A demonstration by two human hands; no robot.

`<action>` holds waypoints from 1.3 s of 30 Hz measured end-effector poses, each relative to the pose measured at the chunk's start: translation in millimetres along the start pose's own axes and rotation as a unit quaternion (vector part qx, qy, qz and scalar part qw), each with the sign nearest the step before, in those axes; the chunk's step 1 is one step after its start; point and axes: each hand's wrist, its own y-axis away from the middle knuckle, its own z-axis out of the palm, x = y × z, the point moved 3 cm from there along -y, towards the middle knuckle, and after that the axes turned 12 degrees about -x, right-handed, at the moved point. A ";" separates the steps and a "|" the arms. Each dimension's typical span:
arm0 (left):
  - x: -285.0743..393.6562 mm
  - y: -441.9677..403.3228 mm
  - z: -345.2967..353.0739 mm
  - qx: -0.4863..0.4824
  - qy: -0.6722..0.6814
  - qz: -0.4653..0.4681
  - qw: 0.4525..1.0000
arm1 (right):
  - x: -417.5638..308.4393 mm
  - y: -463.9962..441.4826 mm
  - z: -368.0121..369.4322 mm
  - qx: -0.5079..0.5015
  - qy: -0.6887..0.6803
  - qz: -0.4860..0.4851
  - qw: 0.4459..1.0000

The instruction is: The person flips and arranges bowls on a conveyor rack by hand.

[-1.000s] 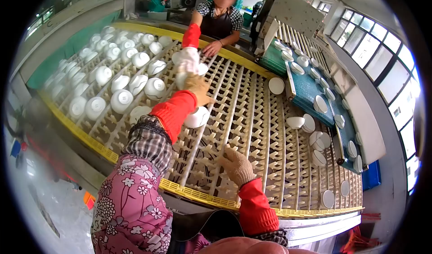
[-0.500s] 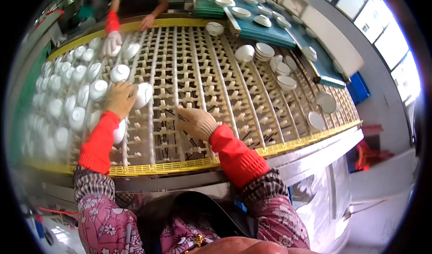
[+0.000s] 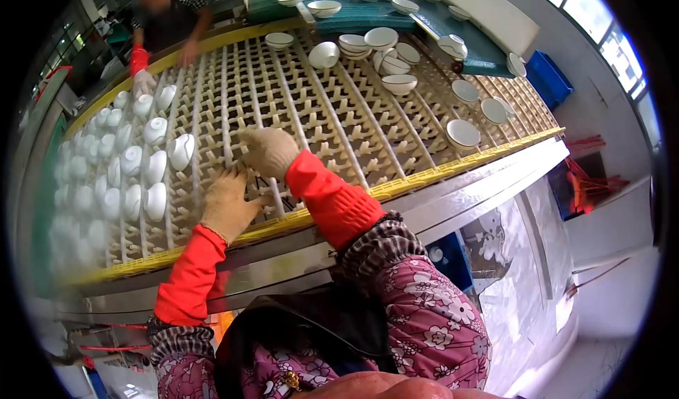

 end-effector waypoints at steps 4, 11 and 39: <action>1.1 1.5 18.1 -0.009 -0.007 0.001 1.000 | 59.0 67.4 -84.0 0.092 -0.022 0.142 0.985; 6.6 -21.2 33.1 0.043 -0.063 -0.022 0.997 | 229.4 264.7 -221.4 0.110 0.300 0.470 0.823; 66.1 -70.9 28.4 -0.072 -0.099 0.002 0.993 | 375.3 -0.4 -274.5 0.258 0.053 0.363 0.894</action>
